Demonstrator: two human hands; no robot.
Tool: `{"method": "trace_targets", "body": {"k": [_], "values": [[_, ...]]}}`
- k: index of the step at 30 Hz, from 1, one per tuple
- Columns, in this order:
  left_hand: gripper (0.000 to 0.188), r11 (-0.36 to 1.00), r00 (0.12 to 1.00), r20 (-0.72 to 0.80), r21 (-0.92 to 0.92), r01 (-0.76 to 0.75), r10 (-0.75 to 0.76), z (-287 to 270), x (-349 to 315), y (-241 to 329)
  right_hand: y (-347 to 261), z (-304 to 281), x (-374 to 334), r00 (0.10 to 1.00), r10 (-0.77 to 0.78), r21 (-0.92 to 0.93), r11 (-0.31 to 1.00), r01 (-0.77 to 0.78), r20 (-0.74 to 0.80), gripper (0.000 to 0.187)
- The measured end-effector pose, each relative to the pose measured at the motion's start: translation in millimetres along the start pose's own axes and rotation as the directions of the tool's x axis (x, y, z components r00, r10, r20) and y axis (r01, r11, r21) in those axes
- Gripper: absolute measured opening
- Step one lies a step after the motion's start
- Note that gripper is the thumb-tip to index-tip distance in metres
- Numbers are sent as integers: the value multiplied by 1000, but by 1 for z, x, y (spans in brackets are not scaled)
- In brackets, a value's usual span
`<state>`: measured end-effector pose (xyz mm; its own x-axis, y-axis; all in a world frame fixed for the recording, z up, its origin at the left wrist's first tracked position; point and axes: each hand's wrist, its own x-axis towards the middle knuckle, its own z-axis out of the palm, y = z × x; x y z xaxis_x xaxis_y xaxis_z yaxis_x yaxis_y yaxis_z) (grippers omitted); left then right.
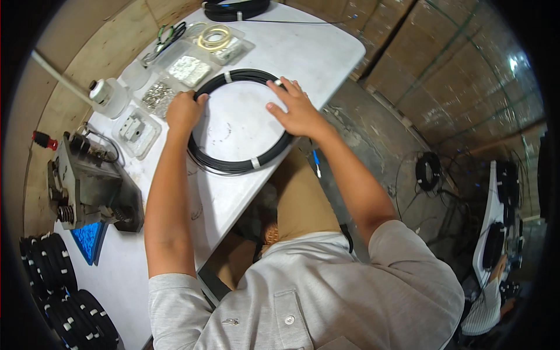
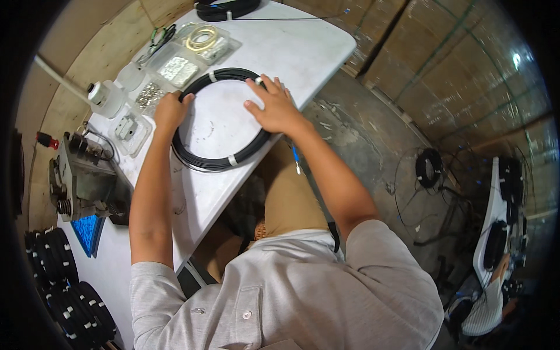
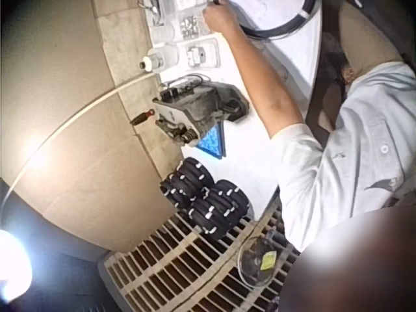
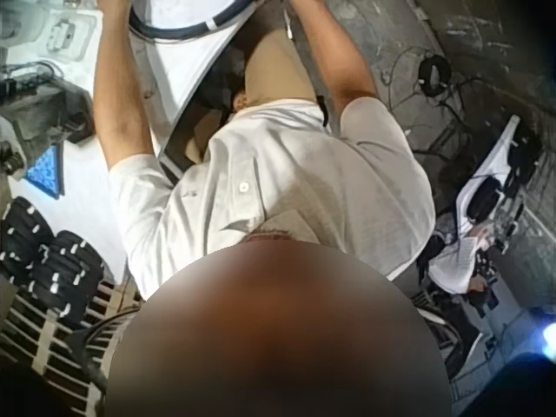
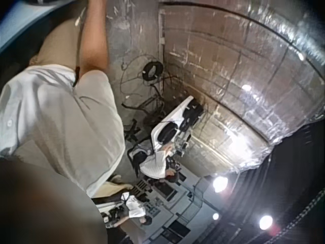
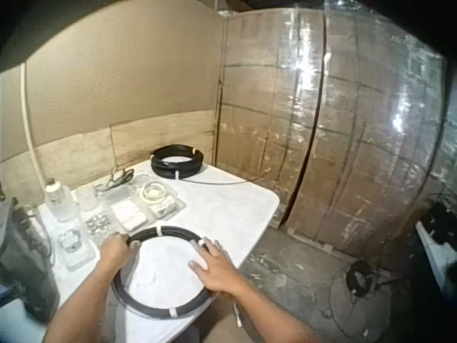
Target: Coil a long black cable into a loop and use a machine to crimp terminals onto the ends.
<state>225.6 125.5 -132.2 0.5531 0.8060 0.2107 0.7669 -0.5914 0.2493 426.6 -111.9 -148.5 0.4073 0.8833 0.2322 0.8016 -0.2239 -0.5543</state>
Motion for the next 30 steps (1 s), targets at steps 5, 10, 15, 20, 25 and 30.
{"method": "trace_targets", "body": {"k": [5, 10, 15, 20, 25, 30], "values": [[45, 1000, 1000, 9, -13, -3, 3, -2, -2, 6, -2, 6, 78, 983, 105, -61, 993, -96, 152, 63], [47, 998, 999, -35, -58, -15, 13, -2, -3, 4, -55, 34, 132, 951, 52, -257, 966, 29, 304, 52], [47, 994, 999, -37, -97, -41, 38, 8, 0, -13, -94, 70, 136, 877, -350, -329, 828, 454, 328, 41], [51, 957, 959, 232, -271, -99, 165, -32, -13, -54, -83, 76, 139, 849, -389, -290, 818, 497, 357, 38], [55, 986, 980, 187, -160, -36, 66, -67, -91, -99, -85, 81, 142, 885, -366, -317, 836, 448, 288, 37], [48, 987, 992, 57, -104, 122, -116, -87, -164, -101, -116, 74, 142, 922, -162, -333, 898, 286, 353, 49]]}}
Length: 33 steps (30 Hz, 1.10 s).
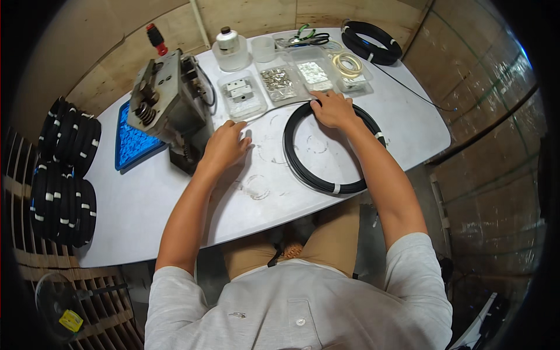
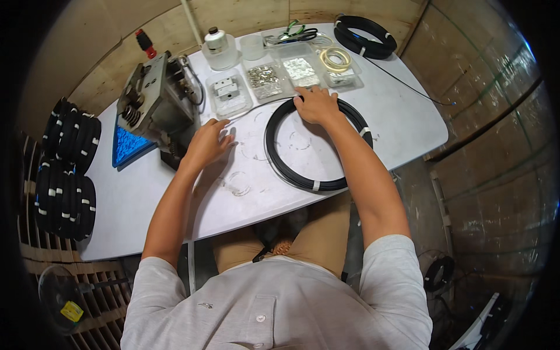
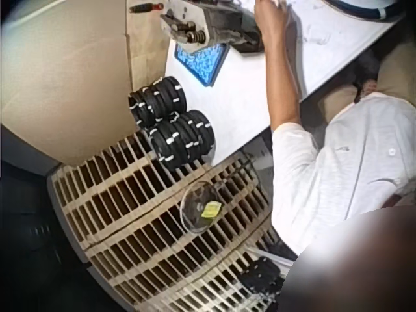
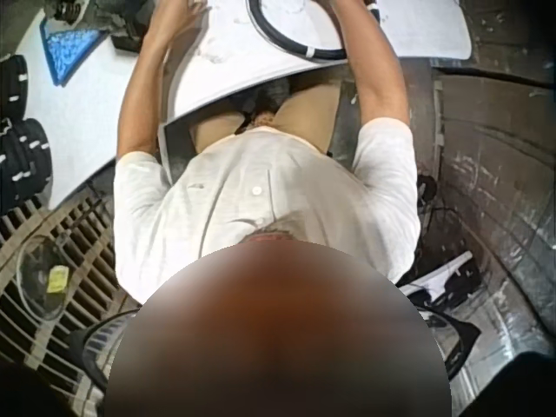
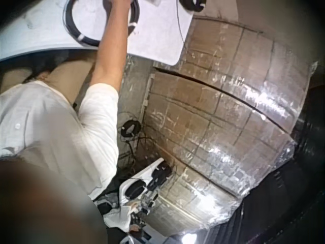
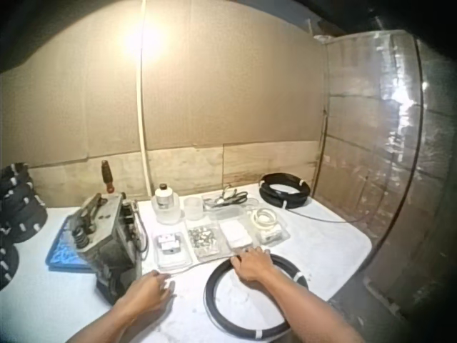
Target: Coil a long black cable into a loop and use a machine to crimp terminals onto the ends.
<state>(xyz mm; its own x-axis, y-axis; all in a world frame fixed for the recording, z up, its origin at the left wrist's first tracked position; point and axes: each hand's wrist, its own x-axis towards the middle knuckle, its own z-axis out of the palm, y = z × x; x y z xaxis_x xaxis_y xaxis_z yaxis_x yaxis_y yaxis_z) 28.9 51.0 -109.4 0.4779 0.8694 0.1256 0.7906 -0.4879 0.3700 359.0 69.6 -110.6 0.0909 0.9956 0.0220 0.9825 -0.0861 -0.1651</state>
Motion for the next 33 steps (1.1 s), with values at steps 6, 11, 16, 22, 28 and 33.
{"method": "trace_targets", "body": {"k": [6, 11, 16, 22, 28, 33], "values": [[41, 992, 972, -199, -40, 117, -123, 2, -30, 1, -34, -11, 8, 987, 5, -66, 998, 6, 163, 66], [37, 989, 961, -232, -42, 145, -151, 8, -36, -10, -90, -3, -7, 921, -305, 27, 951, 308, 244, 60], [27, 991, 954, -270, -84, 108, -127, 26, -44, -25, -142, 29, -25, 833, -539, 66, 842, 535, 128, 46], [14, 987, 958, -239, -38, 157, -161, 4, -68, -14, -174, 54, -29, 642, -762, 135, 630, 765, -84, 21], [9, 998, 889, -456, -57, 23, -47, 3, -94, -37, -190, 47, -47, 602, -789, 314, 544, 778, -126, 15], [11, 992, 875, -484, -116, -49, -14, 4, -109, -42, -198, 51, -56, 570, -803, 416, 465, 782, -173, 13]]}}
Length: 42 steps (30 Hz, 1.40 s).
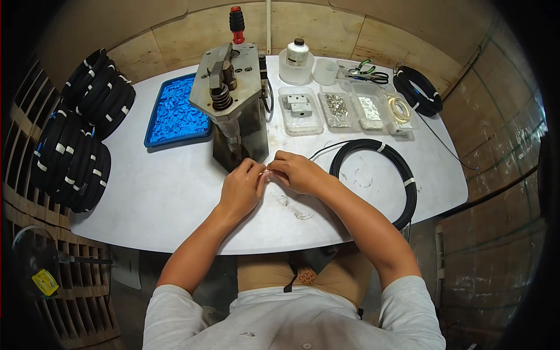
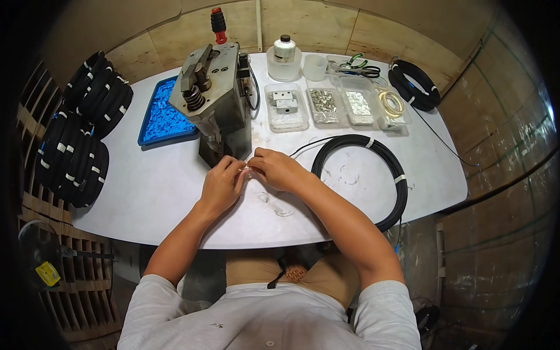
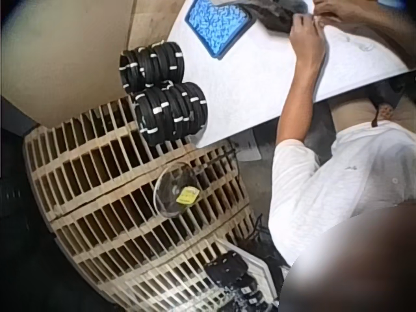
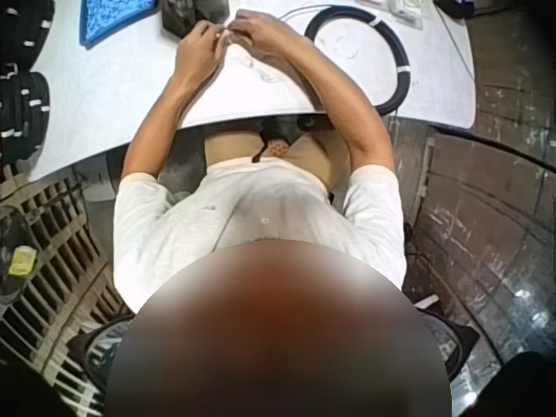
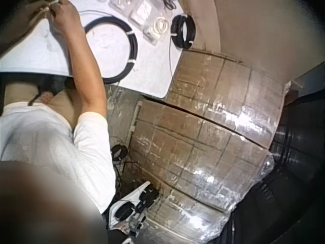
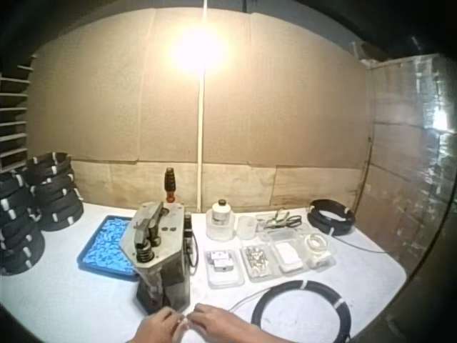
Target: Coil a long black cable into a loop and use a machine to crimp terminals onto the ends.
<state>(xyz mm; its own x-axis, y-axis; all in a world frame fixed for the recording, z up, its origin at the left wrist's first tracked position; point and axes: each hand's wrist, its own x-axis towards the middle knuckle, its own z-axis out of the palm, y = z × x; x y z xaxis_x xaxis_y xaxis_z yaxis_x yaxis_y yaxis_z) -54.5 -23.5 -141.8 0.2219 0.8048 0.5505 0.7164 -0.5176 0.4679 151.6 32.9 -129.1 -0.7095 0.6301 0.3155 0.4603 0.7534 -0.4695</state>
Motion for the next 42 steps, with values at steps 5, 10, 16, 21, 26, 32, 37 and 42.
{"method": "trace_targets", "body": {"k": [5, 10, 16, 21, 26, 32, 37, 42], "values": [[10, 997, 998, -14, 36, -67, 68, -12, -8, -9, -9, 2, 8, 999, 14, -16, 1000, -13, 41, 19], [7, 994, 995, -88, 100, -40, 49, -29, -5, -18, -10, -11, 13, 999, 43, -69, 997, -43, -1, 17], [8, 999, 997, -70, 40, 28, -25, -41, -4, -43, -9, -15, 21, 996, 87, -63, 994, -86, 13, 20], [11, 997, 997, -43, -40, 65, -66, -42, 8, -64, -4, -12, 35, 998, 36, -74, 996, -40, -59, 32], [14, 993, 995, -21, -78, 92, -94, -34, 4, -78, 0, 6, 38, 991, 44, -72, 996, -53, -124, 33], [16, 983, 991, 12, -124, 134, -133, -37, 8, -79, 0, 9, 38, 989, 122, 42, 992, -119, -84, 28], [18, 970, 986, -18, -186, 159, -165, -35, 6, -75, -1, 11, 38, 987, 140, 32, 990, -138, -73, 28], [19, 953, 977, -37, -232, 194, -208, -31, 6, -75, -1, 9, 40, 987, 141, 48, 989, -137, -82, 27]]}}
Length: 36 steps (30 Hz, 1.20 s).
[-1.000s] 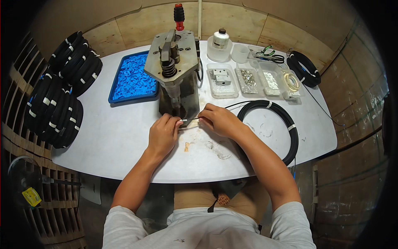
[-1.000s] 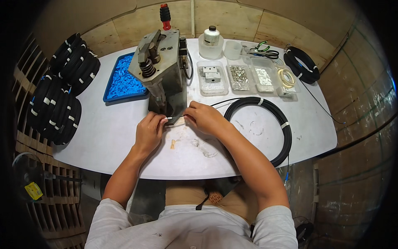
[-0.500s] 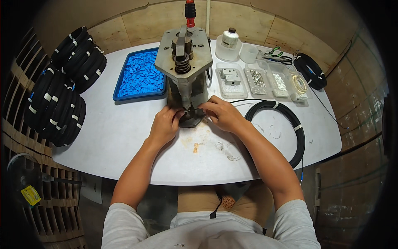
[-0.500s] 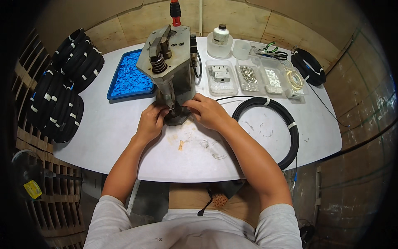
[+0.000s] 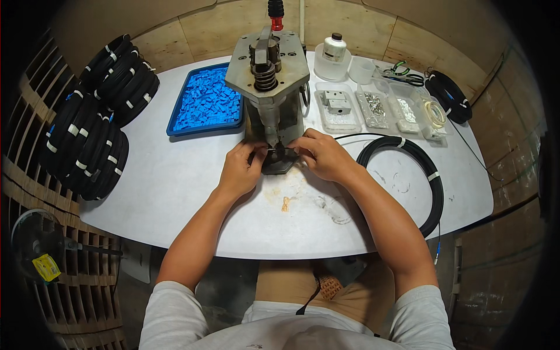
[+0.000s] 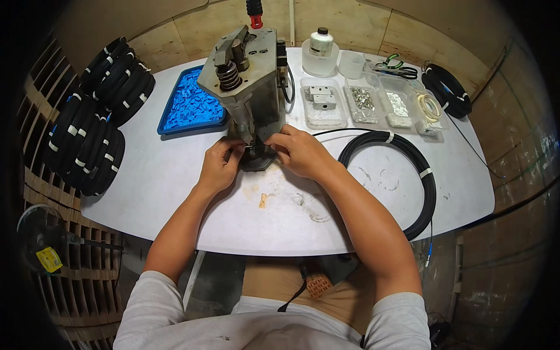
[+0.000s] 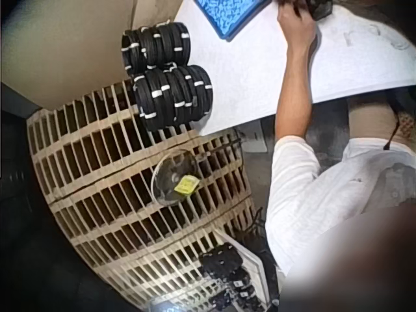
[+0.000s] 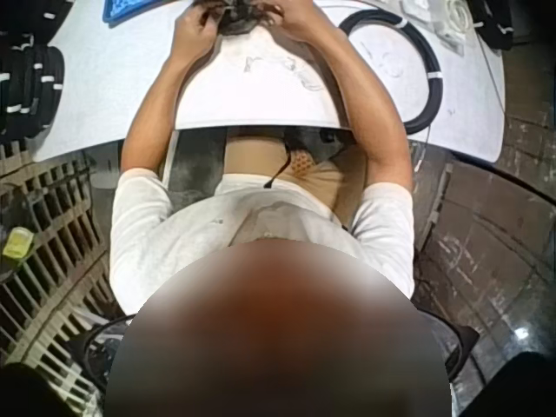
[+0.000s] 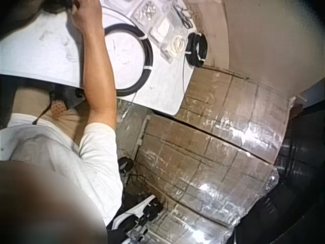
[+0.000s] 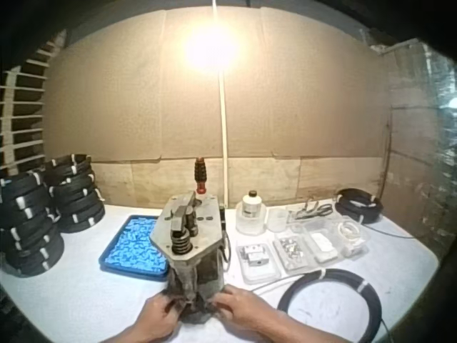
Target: Coil a long black cable into a loop and use a machine to crimp terminals onto the ends.
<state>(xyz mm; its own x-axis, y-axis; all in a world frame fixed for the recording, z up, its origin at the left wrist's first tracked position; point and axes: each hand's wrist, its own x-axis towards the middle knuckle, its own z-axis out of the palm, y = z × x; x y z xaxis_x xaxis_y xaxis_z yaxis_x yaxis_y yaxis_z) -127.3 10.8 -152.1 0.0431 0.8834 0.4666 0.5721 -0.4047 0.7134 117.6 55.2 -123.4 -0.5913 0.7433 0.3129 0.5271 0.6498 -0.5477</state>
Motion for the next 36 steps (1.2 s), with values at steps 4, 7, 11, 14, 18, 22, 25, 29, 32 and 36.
{"method": "trace_targets", "body": {"k": [4, 7, 11, 14, 18, 22, 25, 29, 32, 36], "values": [[19, 992, 998, -29, -113, 56, -60, 0, 1, -4, 1, -1, 4, 999, -33, -5, 999, 33, -8, 33], [19, 999, 1000, 23, -45, -6, 7, -4, 1, -9, 3, -2, 5, 999, -34, 32, 999, 34, -11, 30], [19, 999, 998, 62, -26, 22, -20, -6, -1, -3, 3, -3, 4, 1000, 2, 81, 997, -2, 2, 26], [18, 998, 998, 48, -49, 33, -31, -4, -5, -8, 4, -1, 7, 1000, -2, 86, 996, 1, 18, 25], [17, 997, 997, 55, -54, 54, -51, -5, -3, -6, 7, -3, 10, 998, -7, 86, 996, 2, 56, 24], [17, 992, 995, 68, -102, 79, -72, -4, -2, -5, 5, -5, 11, 999, 8, 79, 997, -11, 42, 21], [17, 993, 992, 99, -72, 89, -81, -6, -1, -4, 6, -5, 8, 1000, 6, 81, 997, -6, 11, 17], [18, 992, 986, 117, -41, 120, -115, -10, 0, -3, 3, -8, 9, 999, 2, 61, 998, -5, 50, 16], [18, 998, 994, 98, -5, 59, -58, -13, 3, 1, 6, -5, 10, 999, -32, 63, 998, 31, 13, 16], [18, 995, 991, 96, -40, 96, -92, -11, 3, 2, 10, -2, 6, 998, -61, 61, 996, 63, -34, 17]]}}
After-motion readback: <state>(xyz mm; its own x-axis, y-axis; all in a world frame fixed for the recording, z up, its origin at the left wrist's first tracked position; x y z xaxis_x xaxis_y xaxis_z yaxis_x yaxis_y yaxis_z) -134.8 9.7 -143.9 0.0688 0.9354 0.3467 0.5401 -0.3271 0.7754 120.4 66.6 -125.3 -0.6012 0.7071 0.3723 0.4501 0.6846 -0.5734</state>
